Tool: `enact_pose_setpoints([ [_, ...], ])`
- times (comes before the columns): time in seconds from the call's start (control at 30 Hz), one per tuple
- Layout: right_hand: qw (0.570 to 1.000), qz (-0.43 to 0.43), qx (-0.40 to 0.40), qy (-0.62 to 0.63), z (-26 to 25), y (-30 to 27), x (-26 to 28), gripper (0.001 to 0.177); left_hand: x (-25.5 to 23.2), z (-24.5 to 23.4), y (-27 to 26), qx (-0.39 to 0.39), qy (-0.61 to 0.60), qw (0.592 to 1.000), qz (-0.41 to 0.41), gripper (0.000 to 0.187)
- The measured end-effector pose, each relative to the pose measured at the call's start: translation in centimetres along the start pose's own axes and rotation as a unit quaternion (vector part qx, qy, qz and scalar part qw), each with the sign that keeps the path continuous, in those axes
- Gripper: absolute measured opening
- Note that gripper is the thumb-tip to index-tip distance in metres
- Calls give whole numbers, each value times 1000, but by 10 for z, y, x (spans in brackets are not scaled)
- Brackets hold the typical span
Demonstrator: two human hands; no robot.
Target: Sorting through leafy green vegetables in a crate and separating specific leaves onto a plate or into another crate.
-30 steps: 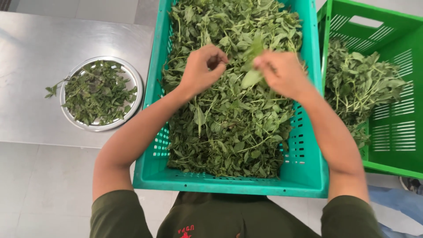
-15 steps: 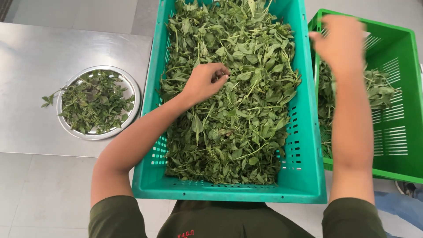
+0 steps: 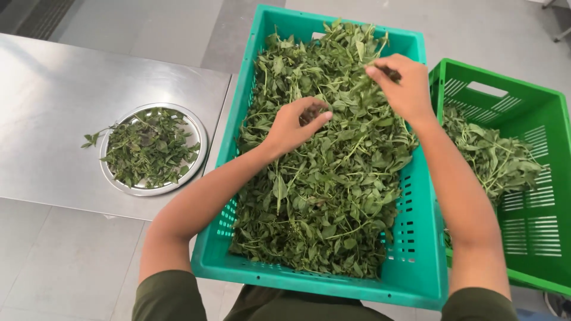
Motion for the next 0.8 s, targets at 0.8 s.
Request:
enact_pose_setpoints([
  [0.8,941,224,103,230,66,-81,3,17,-54,-2,-15,-74,206,963,156,39],
])
Point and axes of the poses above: each hand's wrist, its own y-axis towards the middle knuckle, its own z-axis out of the palm, x = y × z, the point moved 3 cm from there along y, towards the middle knuckle, and after that the axes turned 1 degree about -x, right-handed, at the moved point
